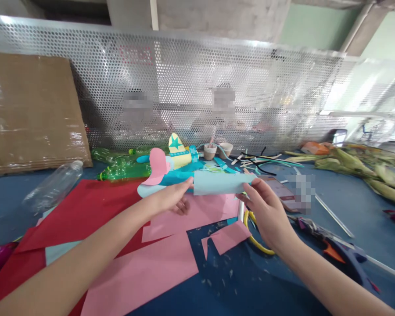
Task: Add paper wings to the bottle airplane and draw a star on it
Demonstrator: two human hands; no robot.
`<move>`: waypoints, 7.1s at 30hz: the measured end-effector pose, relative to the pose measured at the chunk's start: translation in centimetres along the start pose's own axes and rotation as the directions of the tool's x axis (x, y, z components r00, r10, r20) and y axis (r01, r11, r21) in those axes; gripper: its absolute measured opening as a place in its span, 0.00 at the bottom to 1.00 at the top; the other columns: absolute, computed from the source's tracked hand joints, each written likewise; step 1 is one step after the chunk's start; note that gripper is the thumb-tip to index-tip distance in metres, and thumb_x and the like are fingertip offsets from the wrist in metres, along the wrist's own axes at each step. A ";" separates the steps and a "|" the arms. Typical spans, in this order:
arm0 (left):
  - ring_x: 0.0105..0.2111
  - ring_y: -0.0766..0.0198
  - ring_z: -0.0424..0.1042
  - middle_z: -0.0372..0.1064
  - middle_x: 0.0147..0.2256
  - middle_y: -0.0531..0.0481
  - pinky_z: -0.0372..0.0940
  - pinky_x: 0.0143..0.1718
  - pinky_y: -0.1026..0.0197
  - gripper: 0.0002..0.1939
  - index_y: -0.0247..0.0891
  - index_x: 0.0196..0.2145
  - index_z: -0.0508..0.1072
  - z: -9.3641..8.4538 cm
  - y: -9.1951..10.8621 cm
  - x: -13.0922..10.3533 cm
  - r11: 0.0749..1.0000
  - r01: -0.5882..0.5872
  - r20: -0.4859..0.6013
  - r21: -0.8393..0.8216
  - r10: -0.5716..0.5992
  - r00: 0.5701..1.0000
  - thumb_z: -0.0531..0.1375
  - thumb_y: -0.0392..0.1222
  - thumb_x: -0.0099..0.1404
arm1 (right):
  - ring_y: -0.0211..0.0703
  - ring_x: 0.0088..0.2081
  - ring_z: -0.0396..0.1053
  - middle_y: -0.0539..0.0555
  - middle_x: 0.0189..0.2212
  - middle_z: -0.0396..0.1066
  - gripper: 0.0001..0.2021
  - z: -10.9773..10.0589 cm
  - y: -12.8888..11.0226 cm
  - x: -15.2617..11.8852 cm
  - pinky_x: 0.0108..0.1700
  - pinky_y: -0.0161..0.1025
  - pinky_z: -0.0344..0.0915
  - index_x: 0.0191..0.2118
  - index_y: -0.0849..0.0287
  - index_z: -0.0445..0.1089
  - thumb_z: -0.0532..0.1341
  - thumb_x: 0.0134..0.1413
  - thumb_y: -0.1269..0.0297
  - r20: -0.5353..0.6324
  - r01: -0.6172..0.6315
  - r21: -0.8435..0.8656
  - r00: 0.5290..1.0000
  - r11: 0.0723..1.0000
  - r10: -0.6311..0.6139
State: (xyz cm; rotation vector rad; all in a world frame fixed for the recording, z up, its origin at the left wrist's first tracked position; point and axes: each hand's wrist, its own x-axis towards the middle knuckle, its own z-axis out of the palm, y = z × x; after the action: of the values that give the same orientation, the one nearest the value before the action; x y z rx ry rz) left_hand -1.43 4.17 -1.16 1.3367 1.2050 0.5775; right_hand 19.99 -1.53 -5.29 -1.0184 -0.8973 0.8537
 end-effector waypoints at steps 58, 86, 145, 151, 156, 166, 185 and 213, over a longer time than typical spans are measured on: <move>0.43 0.58 0.75 0.74 0.44 0.44 0.68 0.48 0.56 0.27 0.40 0.56 0.62 0.0 1.8 -1.0 0.879 -0.238 0.069 -0.413 0.290 0.954 0.63 0.48 0.61 | 0.34 0.30 0.71 0.46 0.28 0.74 0.17 0.8 -0.7 -0.4 0.34 0.30 0.73 0.33 0.57 0.70 0.74 0.35 0.61 0.139 -0.369 0.268 0.929 0.890 0.343; 0.34 0.58 0.74 0.76 0.32 0.50 0.67 0.39 0.55 0.08 0.38 0.36 0.76 -2.4 2.6 -1.3 0.929 -0.359 0.034 0.092 0.358 0.933 0.61 0.41 0.58 | 0.56 0.36 0.76 0.57 0.31 0.80 0.14 -1.7 -2.0 2.1 0.33 0.46 0.73 0.34 0.56 0.79 0.73 0.38 0.57 0.156 -0.266 -0.126 0.946 0.956 0.283; 0.28 0.64 0.73 0.77 0.32 0.54 0.65 0.26 0.65 0.22 0.45 0.48 0.69 0.5 3.1 -3.4 0.933 -0.338 0.167 0.122 0.316 0.934 0.66 0.46 0.56 | 0.30 0.18 0.47 0.43 0.16 0.53 0.26 0.5 -2.2 -1.7 0.19 0.32 0.43 0.21 0.59 0.64 0.63 0.45 0.38 0.630 -0.210 -0.309 0.686 0.928 0.365; 0.24 0.65 0.72 0.77 0.28 0.54 0.63 0.22 0.66 0.20 0.44 0.48 0.71 0.2 2.9 -3.0 0.947 -0.294 0.145 0.129 0.275 0.951 0.66 0.45 0.57 | 0.29 0.18 0.43 0.42 0.15 0.48 0.28 0.3 -1.9 -1.8 0.20 0.33 0.41 0.17 0.58 0.56 0.63 0.45 0.38 0.563 -0.246 -0.371 0.707 0.896 0.427; 0.23 0.65 0.71 0.75 0.28 0.53 0.62 0.21 0.66 0.21 0.43 0.47 0.73 -0.1 3.1 -3.0 0.931 -0.296 0.157 0.214 0.266 0.951 0.66 0.48 0.56 | 0.29 0.18 0.50 0.43 0.16 0.57 0.26 0.4 -2.0 -1.8 0.20 0.31 0.46 0.22 0.59 0.64 0.64 0.44 0.38 0.573 -0.309 -0.345 0.678 0.886 0.460; 0.28 0.64 0.72 0.74 0.29 0.53 0.65 0.27 0.64 0.18 0.42 0.45 0.73 -1.6 3.5 -2.9 0.898 -0.308 0.087 0.313 0.296 0.951 0.65 0.49 0.57 | 0.36 0.28 0.65 0.47 0.28 0.70 0.22 -0.1 -1.8 -1.2 0.29 0.33 0.60 0.34 0.58 0.68 0.72 0.38 0.48 0.606 -0.309 -0.341 0.650 0.888 0.459; 0.25 0.70 0.68 0.74 0.30 0.55 0.59 0.24 0.69 0.10 0.42 0.33 0.78 -1.8 4.0 -4.2 0.754 -0.313 0.374 0.577 0.097 0.922 0.66 0.48 0.55 | 0.30 0.20 0.52 0.45 0.20 0.62 0.22 -0.9 -2.7 -0.9 0.22 0.30 0.48 0.36 0.62 0.73 0.68 0.44 0.45 0.696 -0.207 -0.514 0.465 0.832 0.546; 0.24 0.66 0.67 0.74 0.24 0.54 0.56 0.23 0.66 0.10 0.42 0.29 0.80 2.4 1.3 -2.9 0.671 -0.396 0.582 0.627 -0.065 0.810 0.61 0.48 0.58 | 0.37 0.27 0.68 0.49 0.26 0.74 0.08 -0.3 -2.4 -2.9 0.28 0.33 0.61 0.32 0.57 0.75 0.60 0.57 0.61 0.713 0.271 -0.639 0.560 0.720 0.422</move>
State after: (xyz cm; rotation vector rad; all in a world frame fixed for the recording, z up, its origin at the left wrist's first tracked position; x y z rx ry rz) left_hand 0.13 0.88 0.49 2.1396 0.8034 -0.2547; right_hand 19.52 -4.95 -3.67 -1.3104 -2.1650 1.1376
